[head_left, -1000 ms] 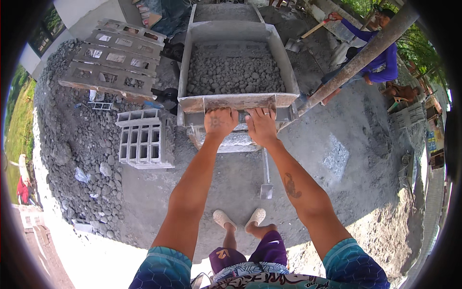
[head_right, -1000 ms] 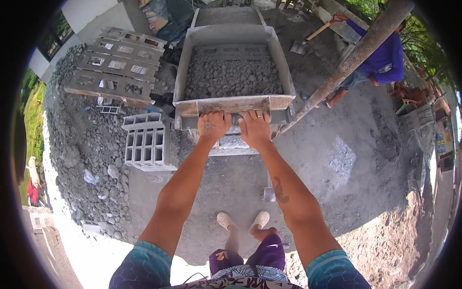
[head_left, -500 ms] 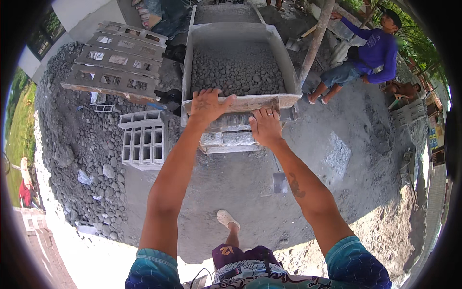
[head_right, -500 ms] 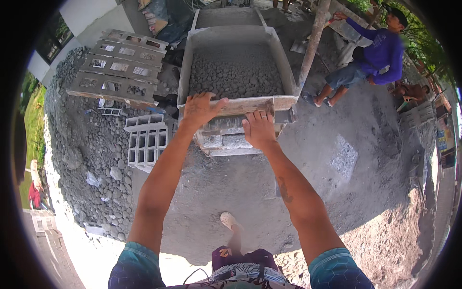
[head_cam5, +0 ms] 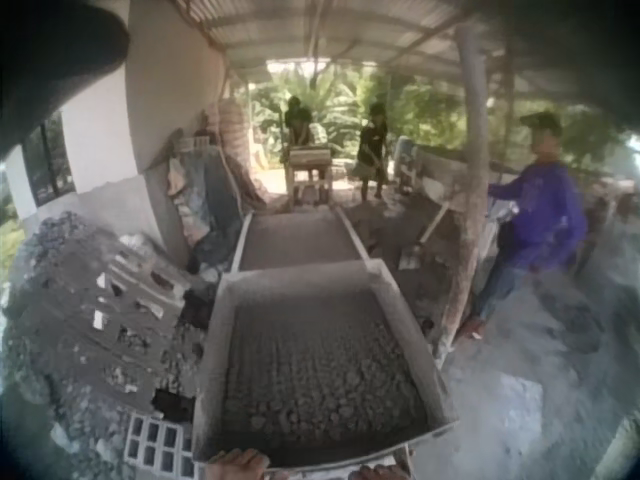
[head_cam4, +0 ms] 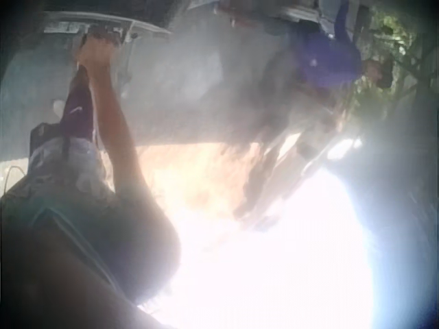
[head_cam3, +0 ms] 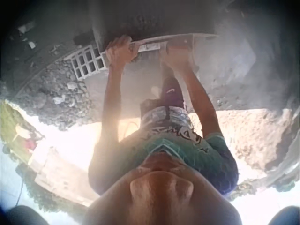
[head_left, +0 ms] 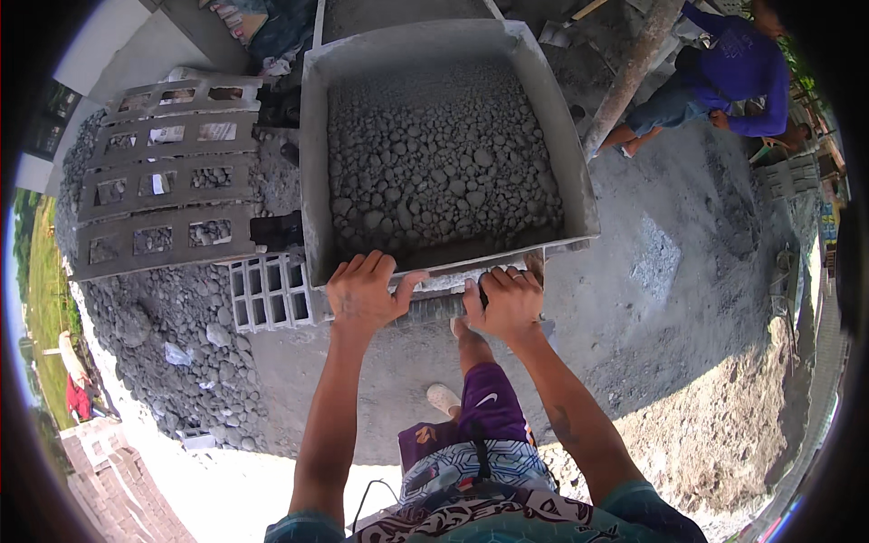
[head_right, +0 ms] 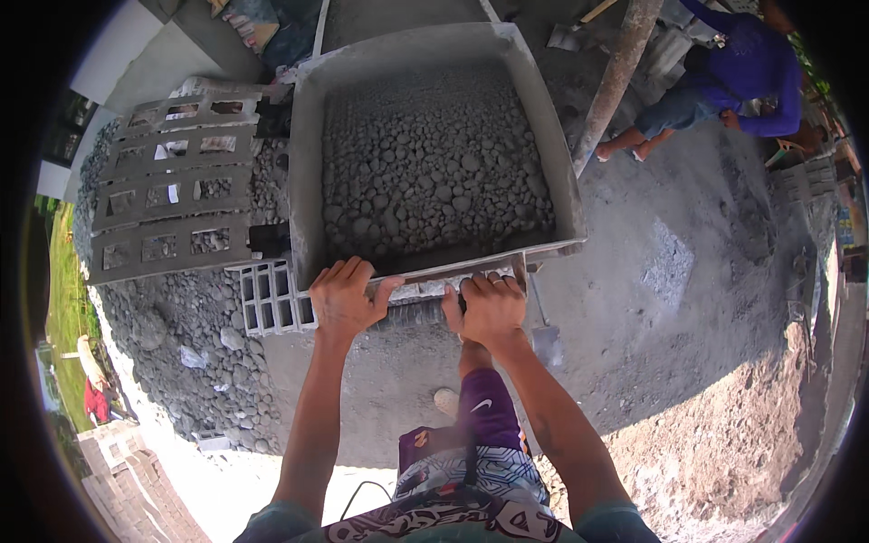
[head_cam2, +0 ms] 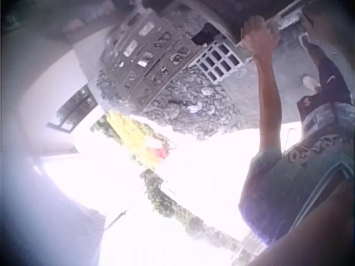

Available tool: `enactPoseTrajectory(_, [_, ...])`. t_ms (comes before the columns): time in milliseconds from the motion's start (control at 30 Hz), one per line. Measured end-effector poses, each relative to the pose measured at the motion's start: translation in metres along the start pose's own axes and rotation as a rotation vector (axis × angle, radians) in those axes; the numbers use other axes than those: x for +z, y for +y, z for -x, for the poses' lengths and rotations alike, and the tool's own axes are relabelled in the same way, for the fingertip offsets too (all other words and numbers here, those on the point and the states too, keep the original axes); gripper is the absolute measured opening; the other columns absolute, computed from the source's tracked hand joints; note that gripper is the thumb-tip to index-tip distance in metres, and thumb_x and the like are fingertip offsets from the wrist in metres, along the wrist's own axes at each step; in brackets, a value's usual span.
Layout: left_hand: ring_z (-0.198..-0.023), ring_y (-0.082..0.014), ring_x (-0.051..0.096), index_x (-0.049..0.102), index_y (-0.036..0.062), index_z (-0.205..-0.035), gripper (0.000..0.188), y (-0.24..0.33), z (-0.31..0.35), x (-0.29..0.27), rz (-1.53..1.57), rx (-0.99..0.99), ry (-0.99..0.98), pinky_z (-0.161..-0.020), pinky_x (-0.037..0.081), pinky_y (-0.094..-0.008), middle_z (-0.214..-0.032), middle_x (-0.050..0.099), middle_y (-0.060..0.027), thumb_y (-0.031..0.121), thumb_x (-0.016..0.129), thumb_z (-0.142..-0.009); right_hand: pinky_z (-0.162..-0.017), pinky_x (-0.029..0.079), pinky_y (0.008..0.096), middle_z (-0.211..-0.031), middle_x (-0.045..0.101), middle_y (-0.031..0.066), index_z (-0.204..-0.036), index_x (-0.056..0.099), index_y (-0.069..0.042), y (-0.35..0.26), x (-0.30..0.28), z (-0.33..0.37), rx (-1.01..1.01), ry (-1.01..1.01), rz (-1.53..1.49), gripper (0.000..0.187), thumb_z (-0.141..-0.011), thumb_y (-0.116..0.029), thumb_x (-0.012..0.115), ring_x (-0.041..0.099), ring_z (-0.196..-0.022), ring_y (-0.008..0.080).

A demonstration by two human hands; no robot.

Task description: The person places a concrete block into a sieve and repeatedly shakes the sieve to separate fine material from larger stones. The person then removes the block and sets it aside.

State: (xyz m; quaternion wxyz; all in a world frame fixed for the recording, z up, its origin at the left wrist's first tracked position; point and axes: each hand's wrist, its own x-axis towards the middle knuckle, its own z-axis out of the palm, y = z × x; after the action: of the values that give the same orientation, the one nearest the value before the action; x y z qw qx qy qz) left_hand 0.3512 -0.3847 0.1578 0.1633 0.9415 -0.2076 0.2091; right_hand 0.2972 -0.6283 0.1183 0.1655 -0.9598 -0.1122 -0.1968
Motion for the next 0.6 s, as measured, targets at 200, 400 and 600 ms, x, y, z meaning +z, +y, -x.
enactPoseTrajectory(200, [-0.065, -0.0233, 0.068, 0.065, 0.0078, -0.070, 0.055, -0.103, -0.150, 0.060, -0.085, 0.003, 0.013, -0.057, 0.052, -0.0365, -0.070, 0.065, -0.0060, 0.058, 0.075, -0.091, -0.063, 0.052, 0.0399, -0.063, 0.063, 0.0063, -0.062, 0.065, -0.011, 0.045, 0.088, -0.177, -0.060, 0.117, 0.035, 0.035, -0.089, -0.032, 0.066, 0.065, -0.058, 0.0267])
enactPoseTrajectory(400, [-0.072, -0.0302, 0.073, 0.070, 0.0040, -0.075, 0.062, -0.181, -0.292, 0.116, -0.128, -0.035, 0.062, -0.064, 0.058, -0.0423, -0.075, 0.071, -0.0109, 0.063, 0.066, -0.096, -0.074, 0.059, 0.0469, -0.070, 0.073, 0.0140, -0.070, 0.076, -0.007, 0.079, 0.135, -0.340, 0.158, -0.148, 0.058, 0.047, -0.096, -0.040, 0.055, 0.070, -0.064, 0.0329])
enactPoseTrajectory(600, [-0.074, -0.0341, 0.073, 0.071, 0.0024, -0.079, 0.068, -0.160, -0.252, 0.101, -0.092, -0.037, -0.082, -0.068, 0.059, -0.0450, -0.081, 0.073, -0.0158, 0.066, 0.057, -0.100, -0.072, 0.060, 0.0486, -0.067, 0.073, 0.0158, -0.073, 0.079, -0.007, 0.080, 0.113, -0.301, 0.129, -0.286, 0.004, 0.051, -0.097, -0.044, 0.053, 0.070, -0.061, 0.0342])
